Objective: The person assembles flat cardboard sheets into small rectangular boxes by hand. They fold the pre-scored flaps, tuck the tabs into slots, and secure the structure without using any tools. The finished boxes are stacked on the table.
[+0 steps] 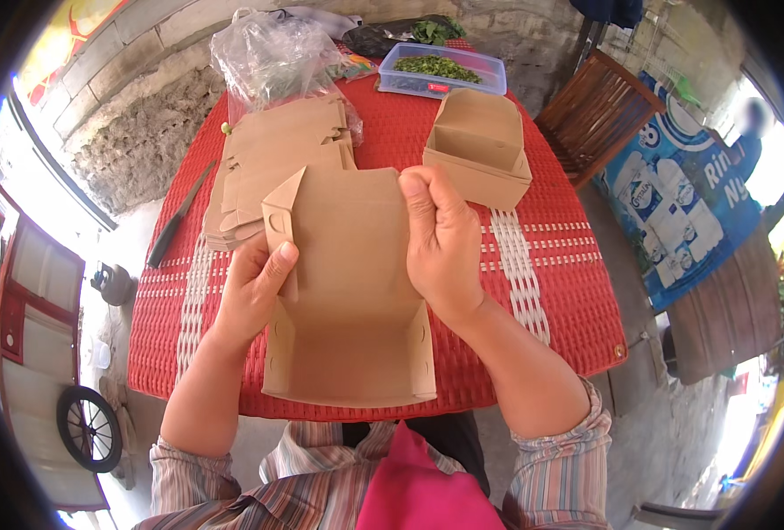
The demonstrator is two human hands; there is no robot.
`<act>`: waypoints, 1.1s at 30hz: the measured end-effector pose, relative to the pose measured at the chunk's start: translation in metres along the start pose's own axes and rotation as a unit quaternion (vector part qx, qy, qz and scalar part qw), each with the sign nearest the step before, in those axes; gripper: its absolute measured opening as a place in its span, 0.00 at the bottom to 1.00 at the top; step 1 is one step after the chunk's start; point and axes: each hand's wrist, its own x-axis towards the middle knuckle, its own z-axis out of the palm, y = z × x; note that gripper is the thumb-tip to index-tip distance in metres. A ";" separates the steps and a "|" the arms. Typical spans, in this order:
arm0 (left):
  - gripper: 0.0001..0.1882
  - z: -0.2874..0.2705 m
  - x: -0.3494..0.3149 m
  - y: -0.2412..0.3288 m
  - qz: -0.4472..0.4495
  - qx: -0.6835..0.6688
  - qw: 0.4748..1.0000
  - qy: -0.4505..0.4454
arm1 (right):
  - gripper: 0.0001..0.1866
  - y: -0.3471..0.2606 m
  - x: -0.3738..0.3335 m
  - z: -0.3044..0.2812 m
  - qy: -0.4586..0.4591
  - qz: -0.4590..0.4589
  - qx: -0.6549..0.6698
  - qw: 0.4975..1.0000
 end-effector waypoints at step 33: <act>0.57 -0.026 0.011 -0.010 -0.053 -0.258 0.962 -0.066 | 0.32 0.024 0.011 0.003 -0.030 0.125 0.260 0.957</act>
